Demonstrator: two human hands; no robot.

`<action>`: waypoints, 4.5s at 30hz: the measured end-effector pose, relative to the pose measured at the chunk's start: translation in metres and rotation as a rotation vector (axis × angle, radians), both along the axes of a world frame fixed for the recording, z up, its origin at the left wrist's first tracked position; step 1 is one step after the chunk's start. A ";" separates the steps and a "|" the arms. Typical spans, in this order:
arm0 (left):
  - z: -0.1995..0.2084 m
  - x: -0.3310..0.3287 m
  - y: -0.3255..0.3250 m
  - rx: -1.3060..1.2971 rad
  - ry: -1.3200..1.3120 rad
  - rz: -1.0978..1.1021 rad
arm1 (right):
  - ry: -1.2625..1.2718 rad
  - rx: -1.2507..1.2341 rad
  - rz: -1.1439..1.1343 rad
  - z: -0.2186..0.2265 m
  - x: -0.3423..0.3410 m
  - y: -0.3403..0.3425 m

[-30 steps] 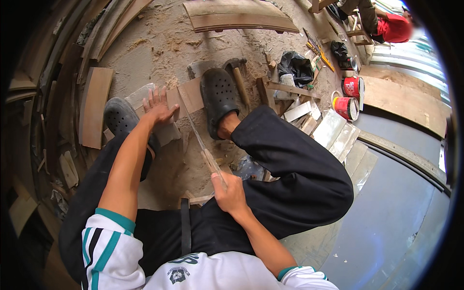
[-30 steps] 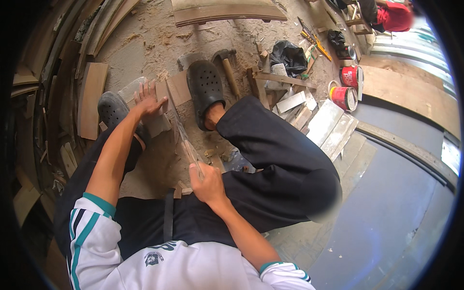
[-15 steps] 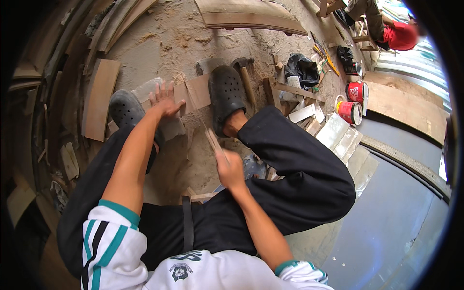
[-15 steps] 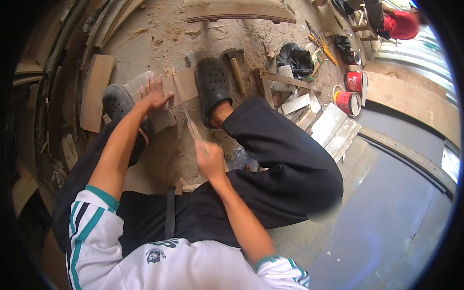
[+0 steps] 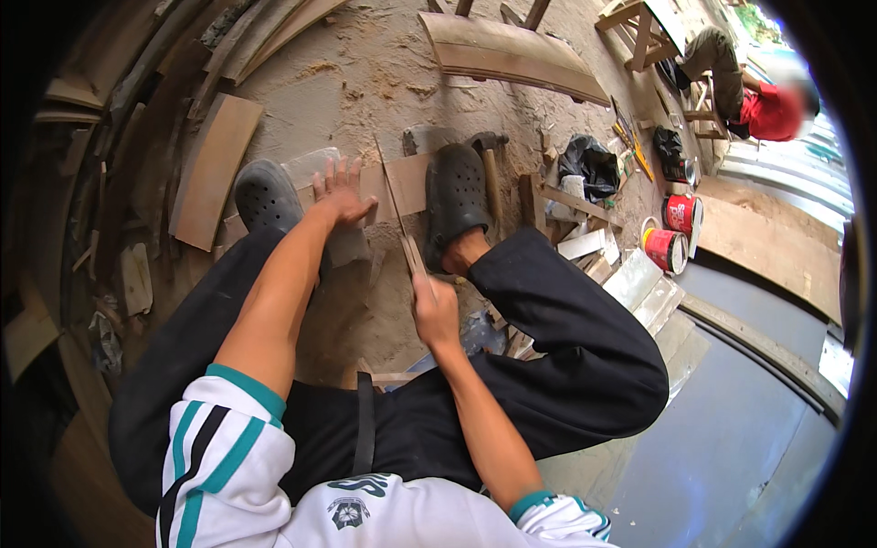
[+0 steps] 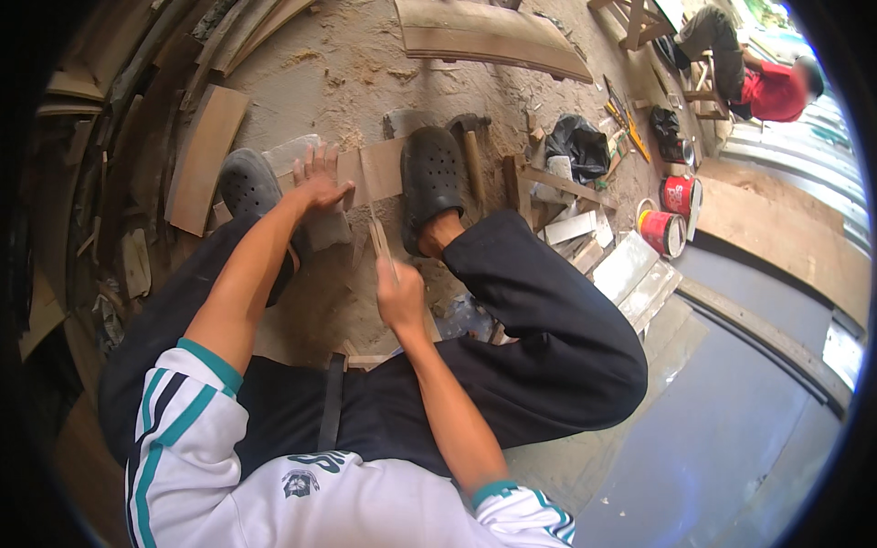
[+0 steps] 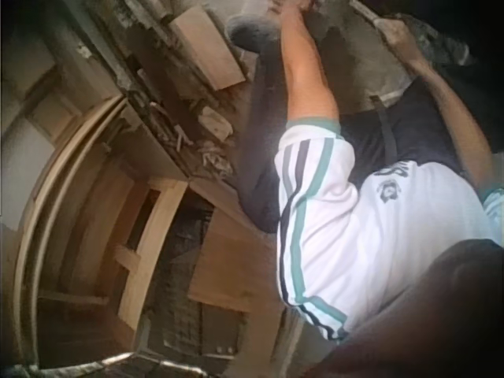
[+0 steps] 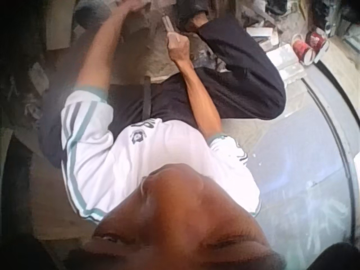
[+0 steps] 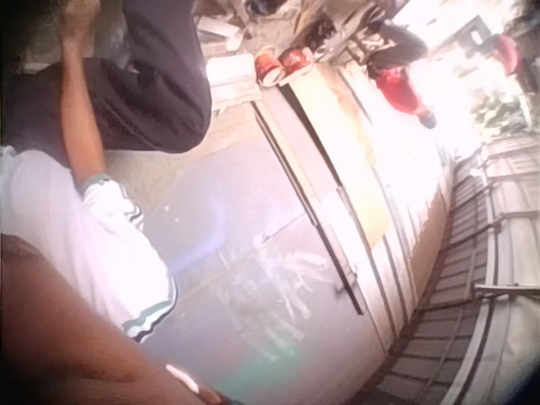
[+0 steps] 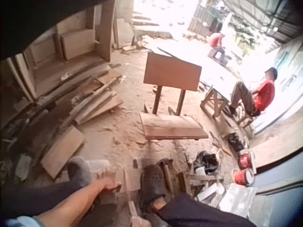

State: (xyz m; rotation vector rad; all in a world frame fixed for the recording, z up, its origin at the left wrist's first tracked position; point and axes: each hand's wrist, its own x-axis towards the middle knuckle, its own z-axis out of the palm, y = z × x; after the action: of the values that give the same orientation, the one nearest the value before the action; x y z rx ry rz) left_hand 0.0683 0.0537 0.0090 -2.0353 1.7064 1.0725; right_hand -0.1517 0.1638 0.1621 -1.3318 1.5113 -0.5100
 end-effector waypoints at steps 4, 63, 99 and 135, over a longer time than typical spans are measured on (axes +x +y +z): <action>0.003 0.016 0.008 0.057 -0.013 0.045 | 0.004 0.031 0.056 0.043 -0.029 0.051; 0.008 0.012 0.005 0.047 -0.018 0.051 | 0.005 0.051 0.100 0.035 -0.019 0.028; -0.018 0.002 0.003 -0.016 -0.033 0.003 | 0.019 -0.057 0.004 0.001 -0.006 0.013; -0.002 0.004 0.004 -0.050 0.012 0.031 | -0.059 0.017 0.014 -0.028 -0.014 -0.001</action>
State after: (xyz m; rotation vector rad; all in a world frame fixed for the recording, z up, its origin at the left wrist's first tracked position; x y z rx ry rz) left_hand 0.0726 0.0581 0.0070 -2.0962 1.7296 1.0641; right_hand -0.1655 0.1630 0.1342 -1.3028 1.4537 -0.5224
